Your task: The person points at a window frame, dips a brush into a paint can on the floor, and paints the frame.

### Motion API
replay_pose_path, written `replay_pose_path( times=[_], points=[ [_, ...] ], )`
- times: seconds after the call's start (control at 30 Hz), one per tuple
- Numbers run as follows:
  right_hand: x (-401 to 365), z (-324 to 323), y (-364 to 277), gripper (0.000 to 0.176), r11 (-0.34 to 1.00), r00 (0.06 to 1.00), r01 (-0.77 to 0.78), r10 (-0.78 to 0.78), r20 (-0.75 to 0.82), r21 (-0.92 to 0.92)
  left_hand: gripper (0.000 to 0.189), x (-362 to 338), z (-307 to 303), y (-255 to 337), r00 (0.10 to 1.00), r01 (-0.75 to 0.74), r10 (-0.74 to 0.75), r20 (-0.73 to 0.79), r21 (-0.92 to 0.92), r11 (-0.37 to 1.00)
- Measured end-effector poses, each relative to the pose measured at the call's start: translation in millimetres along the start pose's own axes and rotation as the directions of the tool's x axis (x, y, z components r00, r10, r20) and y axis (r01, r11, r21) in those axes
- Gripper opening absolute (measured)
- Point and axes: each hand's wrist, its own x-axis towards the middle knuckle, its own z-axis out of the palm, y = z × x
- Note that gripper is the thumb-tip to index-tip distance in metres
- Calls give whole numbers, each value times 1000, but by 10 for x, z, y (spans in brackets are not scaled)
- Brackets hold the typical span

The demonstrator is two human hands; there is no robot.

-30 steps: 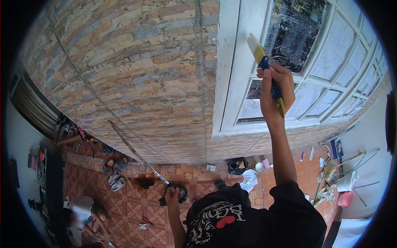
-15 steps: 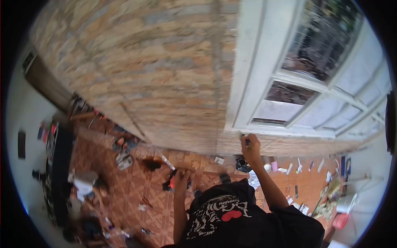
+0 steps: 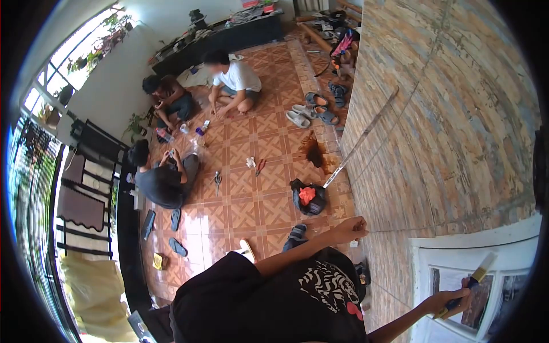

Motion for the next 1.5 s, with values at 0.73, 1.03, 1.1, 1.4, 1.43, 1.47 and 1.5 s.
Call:
replay_pose_path(
  times=[0.73, 1.03, 1.1, 1.4, 1.43, 1.47, 1.5],
  points=[
    [-921, -157, 329, 13, 983, 920, -184, 170, 354, 6, 14, 21, 458, -590, 993, -56, 63, 102, -72, 996],
    [-943, -196, 184, 11, 950, 880, -311, 274, 388, 35, 15, -36, 482, -443, 996, -60, 63, 67, -45, 997],
    [-918, -167, 154, 11, 941, 882, -333, 287, 373, 64, 15, -23, 454, -482, 996, -41, 45, 74, -62, 997],
    [-980, -132, 96, 7, 923, 887, -380, 347, 306, 54, 15, 84, 393, -524, 981, 78, -67, 183, -54, 995],
    [-949, -138, 46, 7, 922, 880, -387, 362, 307, 20, 14, 115, 317, -521, 988, 55, -39, 152, -103, 993],
    [-949, -136, 28, 8, 924, 886, -382, 361, 292, 17, 14, 142, 259, -498, 967, 91, -78, 241, -42, 995],
    [-935, -143, 4, 8, 926, 888, -378, 361, 286, 7, 15, 153, 239, -494, 966, 163, -150, 211, -43, 986]
  ],
)
